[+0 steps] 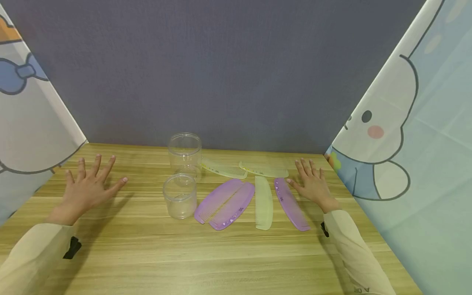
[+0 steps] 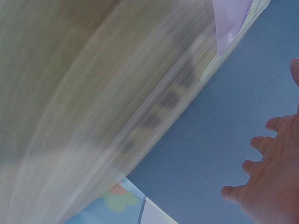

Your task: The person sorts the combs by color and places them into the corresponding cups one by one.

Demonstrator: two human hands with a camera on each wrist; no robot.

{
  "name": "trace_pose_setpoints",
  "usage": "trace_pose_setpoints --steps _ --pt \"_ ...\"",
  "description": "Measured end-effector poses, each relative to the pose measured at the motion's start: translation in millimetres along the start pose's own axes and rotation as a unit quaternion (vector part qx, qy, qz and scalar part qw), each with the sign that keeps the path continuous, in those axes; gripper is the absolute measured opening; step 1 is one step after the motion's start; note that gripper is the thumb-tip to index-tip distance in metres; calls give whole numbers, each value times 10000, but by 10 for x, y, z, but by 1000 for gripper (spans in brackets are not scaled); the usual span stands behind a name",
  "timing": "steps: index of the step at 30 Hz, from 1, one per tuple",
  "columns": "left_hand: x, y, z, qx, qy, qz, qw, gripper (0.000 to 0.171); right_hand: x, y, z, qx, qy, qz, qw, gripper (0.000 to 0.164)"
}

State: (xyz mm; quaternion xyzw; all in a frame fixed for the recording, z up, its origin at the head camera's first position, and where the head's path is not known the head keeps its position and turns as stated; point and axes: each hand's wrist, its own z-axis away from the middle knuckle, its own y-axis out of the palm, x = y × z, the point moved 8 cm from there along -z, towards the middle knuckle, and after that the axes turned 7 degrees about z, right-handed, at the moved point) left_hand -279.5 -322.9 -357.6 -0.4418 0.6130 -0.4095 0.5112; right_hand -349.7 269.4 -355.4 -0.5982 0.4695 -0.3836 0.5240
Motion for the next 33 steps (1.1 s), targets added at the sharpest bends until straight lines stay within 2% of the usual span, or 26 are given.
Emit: trace_pose_setpoints --steps 13,22,33 --pt "-42 -34 -28 -82 19 -45 10000 81 20 -16 11 -47 -127 6 9999 77" --pt "-97 -52 -53 -113 -5 159 9998 82 40 -1 22 -30 -182 -66 9998 75" --pt "-257 -100 -121 -328 206 400 9984 84 149 69 30 -96 -343 -197 9992 73"
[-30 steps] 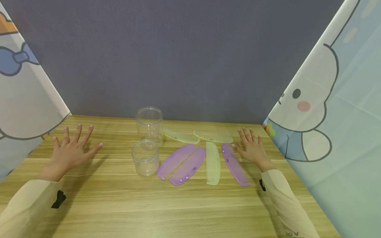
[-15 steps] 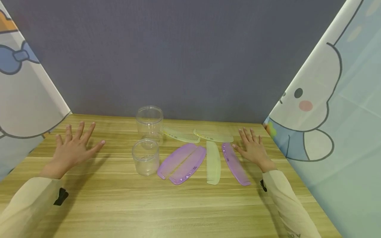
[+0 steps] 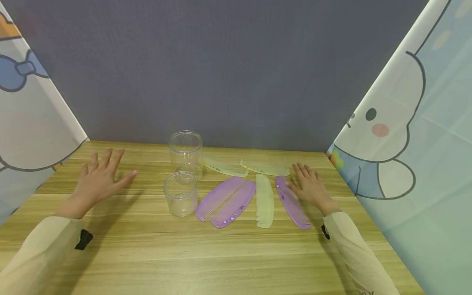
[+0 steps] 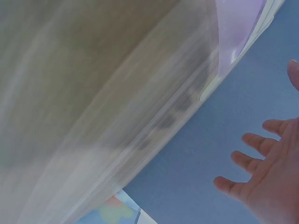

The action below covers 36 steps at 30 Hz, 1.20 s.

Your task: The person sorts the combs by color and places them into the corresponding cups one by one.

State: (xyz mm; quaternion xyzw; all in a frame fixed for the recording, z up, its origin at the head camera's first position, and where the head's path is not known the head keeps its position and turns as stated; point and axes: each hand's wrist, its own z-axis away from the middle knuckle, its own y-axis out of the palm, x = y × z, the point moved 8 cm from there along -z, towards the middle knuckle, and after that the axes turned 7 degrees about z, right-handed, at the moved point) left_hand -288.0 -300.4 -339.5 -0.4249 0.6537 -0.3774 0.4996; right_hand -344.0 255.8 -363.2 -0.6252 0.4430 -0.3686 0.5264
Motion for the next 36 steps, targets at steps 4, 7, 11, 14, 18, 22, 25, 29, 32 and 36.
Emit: trace_pose_setpoints --steps 4,7,11,14,18,22,25,29,32,36 --pt "-83 -14 -38 -217 155 4 9996 84 33 21 1 -67 -113 -6 9999 71" --pt "-150 -33 -65 -414 282 -9 9987 84 58 19 3 -132 -201 -22 9997 70" --pt "-240 -59 -109 -596 452 8 9972 85 93 0 14 -187 -262 -53 9995 70" --pt "-297 -73 -136 -717 556 43 9959 87 110 -2 19 -179 -284 -72 9994 70" --pt "-367 -102 -166 -909 677 82 9935 88 119 26 15 -119 -312 -77 9994 70" --pt "-439 -125 -193 -1011 760 190 9918 88 119 78 6 -7 -336 -69 9994 70" --pt "-489 -133 -212 -1020 813 277 9911 87 118 111 8 111 -324 -161 9993 69" --pt "-561 -145 -251 -1042 898 338 9899 86 145 127 17 186 -389 -261 9987 69" --pt "-618 -141 -293 -1026 947 394 9894 85 168 144 17 166 -514 -328 9980 67" --pt "-709 -130 -339 -1056 1055 468 9877 84 188 162 23 166 -625 -498 9967 71"
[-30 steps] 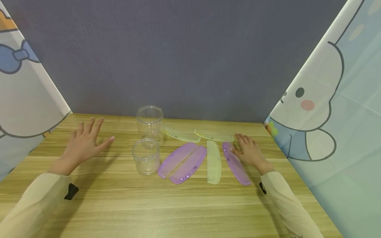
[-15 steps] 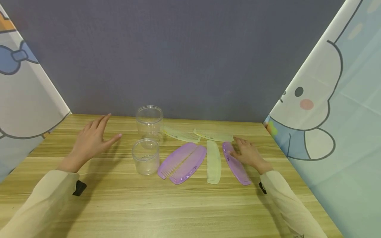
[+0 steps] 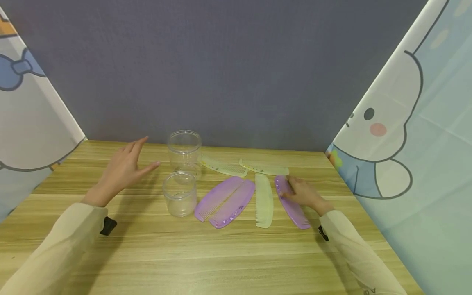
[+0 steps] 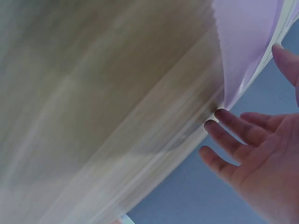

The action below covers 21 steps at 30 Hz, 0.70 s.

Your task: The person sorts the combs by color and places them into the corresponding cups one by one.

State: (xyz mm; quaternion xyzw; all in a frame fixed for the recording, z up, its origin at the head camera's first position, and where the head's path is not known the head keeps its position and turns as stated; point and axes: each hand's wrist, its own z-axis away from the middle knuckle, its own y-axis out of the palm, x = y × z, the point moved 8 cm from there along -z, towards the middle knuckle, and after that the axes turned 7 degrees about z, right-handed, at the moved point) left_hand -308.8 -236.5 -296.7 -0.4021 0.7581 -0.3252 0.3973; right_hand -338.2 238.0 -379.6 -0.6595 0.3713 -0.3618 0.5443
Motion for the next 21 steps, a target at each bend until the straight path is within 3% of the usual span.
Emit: trace_pose_setpoints --steps 5,13,21 --pt "-85 24 -74 30 -24 138 9999 84 0 20 -7 -19 -27 -73 10000 83" --pt "-169 105 -199 409 -324 580 9970 87 -22 63 -60 426 441 -497 9969 80" --pt "-232 147 -313 626 -457 747 9942 90 -16 53 -89 553 765 -1027 9902 81"
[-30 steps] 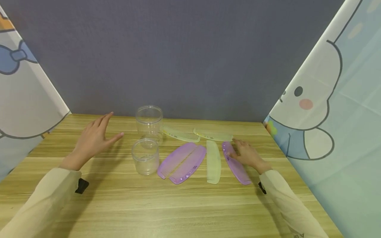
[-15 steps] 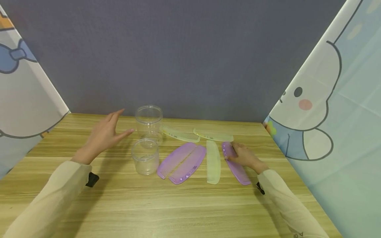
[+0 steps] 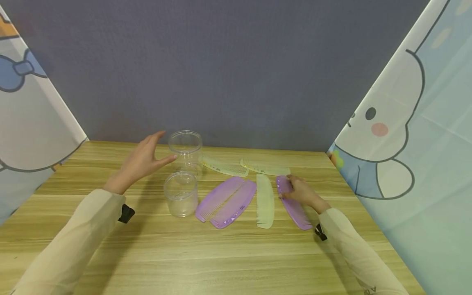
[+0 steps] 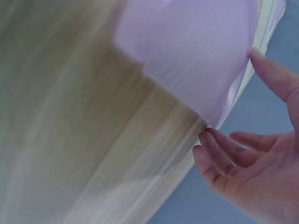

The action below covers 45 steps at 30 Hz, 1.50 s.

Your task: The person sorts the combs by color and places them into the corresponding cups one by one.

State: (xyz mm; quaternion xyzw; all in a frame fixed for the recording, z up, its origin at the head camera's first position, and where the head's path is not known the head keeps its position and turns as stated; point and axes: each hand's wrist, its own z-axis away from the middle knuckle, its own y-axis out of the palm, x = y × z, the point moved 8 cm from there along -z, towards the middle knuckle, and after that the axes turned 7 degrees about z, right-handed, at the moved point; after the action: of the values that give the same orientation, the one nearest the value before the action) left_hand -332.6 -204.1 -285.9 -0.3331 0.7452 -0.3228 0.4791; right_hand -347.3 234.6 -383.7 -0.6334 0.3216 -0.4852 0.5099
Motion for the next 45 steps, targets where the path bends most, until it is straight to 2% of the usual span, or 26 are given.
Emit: trace_pose_setpoints --steps 7,13,26,31,36,40,45 --pt "-22 60 -105 126 -88 230 9996 95 -33 18 -43 43 278 -243 9993 82" --pt "-21 119 -175 195 -180 500 9984 98 -14 2 -69 81 289 -342 9990 85" --pt "75 265 -207 391 -367 1040 9931 108 -118 15 -129 8 440 -644 9970 90" --pt "97 320 -199 477 -392 1273 9899 108 -138 20 -126 -31 535 -1000 9935 80" --pt "123 348 -189 546 -493 1372 9878 107 -179 3 -107 -147 820 -1520 9849 68" --pt "144 363 -193 513 -509 1430 9871 107 -214 -27 -107 -287 947 -1694 9806 60" --pt "146 369 -198 451 -472 1553 9857 105 -225 -45 -115 -264 1004 -1809 9780 57"
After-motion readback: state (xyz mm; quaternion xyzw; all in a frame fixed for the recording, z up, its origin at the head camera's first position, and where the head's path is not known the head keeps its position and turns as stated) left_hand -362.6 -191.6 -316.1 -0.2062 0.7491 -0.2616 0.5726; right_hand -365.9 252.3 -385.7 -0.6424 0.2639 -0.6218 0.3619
